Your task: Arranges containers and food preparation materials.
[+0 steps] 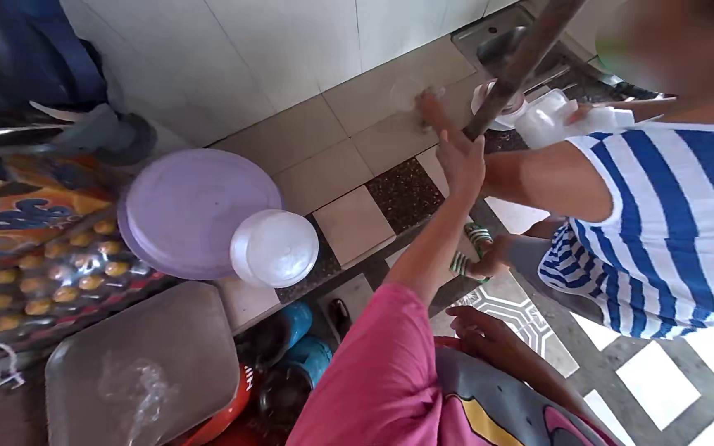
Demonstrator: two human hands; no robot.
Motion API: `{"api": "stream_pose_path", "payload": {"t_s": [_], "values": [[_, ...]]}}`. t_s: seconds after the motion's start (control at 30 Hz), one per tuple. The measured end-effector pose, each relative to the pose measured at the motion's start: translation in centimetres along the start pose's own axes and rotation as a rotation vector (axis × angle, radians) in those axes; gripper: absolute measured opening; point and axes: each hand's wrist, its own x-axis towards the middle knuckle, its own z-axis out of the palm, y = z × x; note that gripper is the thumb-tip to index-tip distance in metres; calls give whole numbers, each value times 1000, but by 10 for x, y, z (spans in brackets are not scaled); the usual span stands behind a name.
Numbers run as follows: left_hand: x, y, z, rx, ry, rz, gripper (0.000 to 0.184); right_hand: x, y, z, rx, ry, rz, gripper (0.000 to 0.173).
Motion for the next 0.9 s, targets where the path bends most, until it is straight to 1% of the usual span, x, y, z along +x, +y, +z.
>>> {"api": "stream_pose_path", "payload": {"t_s": [0.07,0.13,0.2,0.23,0.27,0.33,0.43,0.5,0.57,0.63,0.7,0.73,0.77,0.83,0.9], "values": [[-18,-15,-25,21,-67,86,81,5,-2,0,-1,-21,-30,43],[-44,-45,-56,64,-165,139,81,9,-6,0,0,-47,-58,44],[-76,-76,-100,158,-227,103,81,15,-7,1,7,-60,-92,47],[-92,-91,-125,207,-218,60,82,18,-8,0,3,-69,-97,48],[-109,-104,-151,253,-174,1,82,21,-9,1,-8,-79,-96,49],[-142,-124,-211,367,-17,-100,84,29,-13,2,-25,-109,-92,48],[-176,-138,-296,490,369,-117,86,44,-21,8,-48,-154,-77,46],[-184,-134,-343,510,611,-140,92,56,-30,15,-78,-204,-36,45],[-181,-128,-381,492,776,-214,99,69,-40,26,-104,-237,-29,46],[-174,-125,-411,464,851,-270,105,81,-48,40,-117,-267,-41,47],[-168,-122,-429,443,844,-270,106,90,-60,53,-124,-298,-38,46],[-167,-120,-432,442,820,-229,104,94,-66,59,-123,-310,-28,46],[-168,-118,-434,455,779,-155,100,97,-72,65,-119,-313,-22,46],[-170,-118,-430,496,652,59,96,104,-81,74,-121,-298,-33,49],[-165,-119,-416,509,474,270,97,109,-90,77,-93,-212,-32,55]]}}
